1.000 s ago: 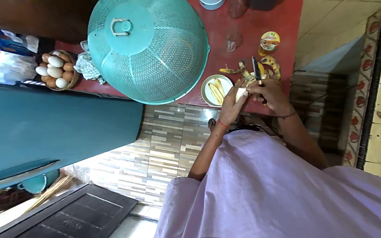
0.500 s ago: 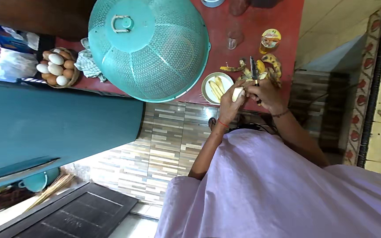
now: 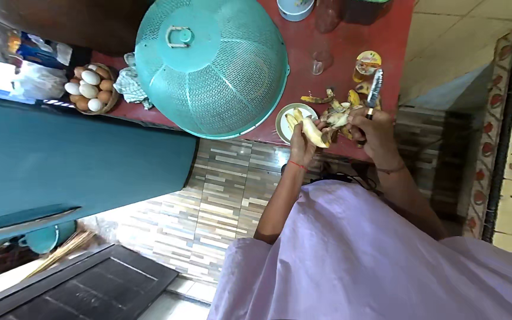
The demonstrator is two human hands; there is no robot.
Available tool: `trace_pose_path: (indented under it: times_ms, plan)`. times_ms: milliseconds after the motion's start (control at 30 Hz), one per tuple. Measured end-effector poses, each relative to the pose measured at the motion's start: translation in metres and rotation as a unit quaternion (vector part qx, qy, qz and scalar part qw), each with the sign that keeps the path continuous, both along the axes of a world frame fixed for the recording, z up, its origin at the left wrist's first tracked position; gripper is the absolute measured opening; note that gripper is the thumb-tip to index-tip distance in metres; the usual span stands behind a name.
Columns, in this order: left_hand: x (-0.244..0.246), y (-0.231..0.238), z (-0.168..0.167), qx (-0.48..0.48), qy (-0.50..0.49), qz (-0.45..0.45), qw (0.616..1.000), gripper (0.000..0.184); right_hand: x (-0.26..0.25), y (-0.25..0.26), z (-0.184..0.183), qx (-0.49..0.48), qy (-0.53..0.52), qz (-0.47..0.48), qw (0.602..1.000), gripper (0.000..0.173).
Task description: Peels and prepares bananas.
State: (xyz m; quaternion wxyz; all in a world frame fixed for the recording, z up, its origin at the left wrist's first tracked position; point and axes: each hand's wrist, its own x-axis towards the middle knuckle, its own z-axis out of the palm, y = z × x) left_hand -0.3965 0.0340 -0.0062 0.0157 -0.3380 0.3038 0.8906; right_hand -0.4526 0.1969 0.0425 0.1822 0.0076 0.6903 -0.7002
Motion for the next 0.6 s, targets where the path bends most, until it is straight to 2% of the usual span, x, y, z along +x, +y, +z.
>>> trace_pose_path:
  times_ms: [67, 200, 300, 367, 433, 533, 600]
  plan:
    - [-0.015, -0.009, -0.026, 0.051, 0.013, 0.073, 0.996, 0.032, 0.005, 0.009, 0.020, -0.002, 0.024, -0.003, 1.000, 0.008]
    - [-0.021, -0.025, -0.022, 0.074, 0.035, 0.090, 0.993, 0.034, 0.005, 0.028, 0.036, 0.073, 0.094, 0.011, 0.993, 0.009]
    - [-0.024, -0.028, -0.012, 0.122, 0.058, 0.091, 0.987, 0.032, -0.007, 0.031, 0.005, 0.202, 0.161, 0.042, 0.965, 0.009]
    - [-0.025, -0.027, -0.004, 0.172, 0.075, 0.096, 0.978, 0.029, -0.016, 0.030, -0.031, 0.295, 0.224, 0.084, 0.925, 0.016]
    - [-0.026, -0.026, 0.002, 0.213, 0.102, 0.094, 0.967, 0.031, -0.021, 0.025, -0.049, 0.368, 0.241, 0.132, 0.888, 0.026]
    - [-0.029, -0.023, 0.004, 0.252, 0.176, 0.080, 0.948, 0.050, -0.021, 0.019, -0.053, 0.402, 0.242, 0.139, 0.872, 0.031]
    - [-0.032, -0.024, 0.008, 0.267, 0.204, 0.090, 0.938, 0.051, -0.017, 0.015, -0.043, 0.379, 0.253, 0.122, 0.882, 0.034]
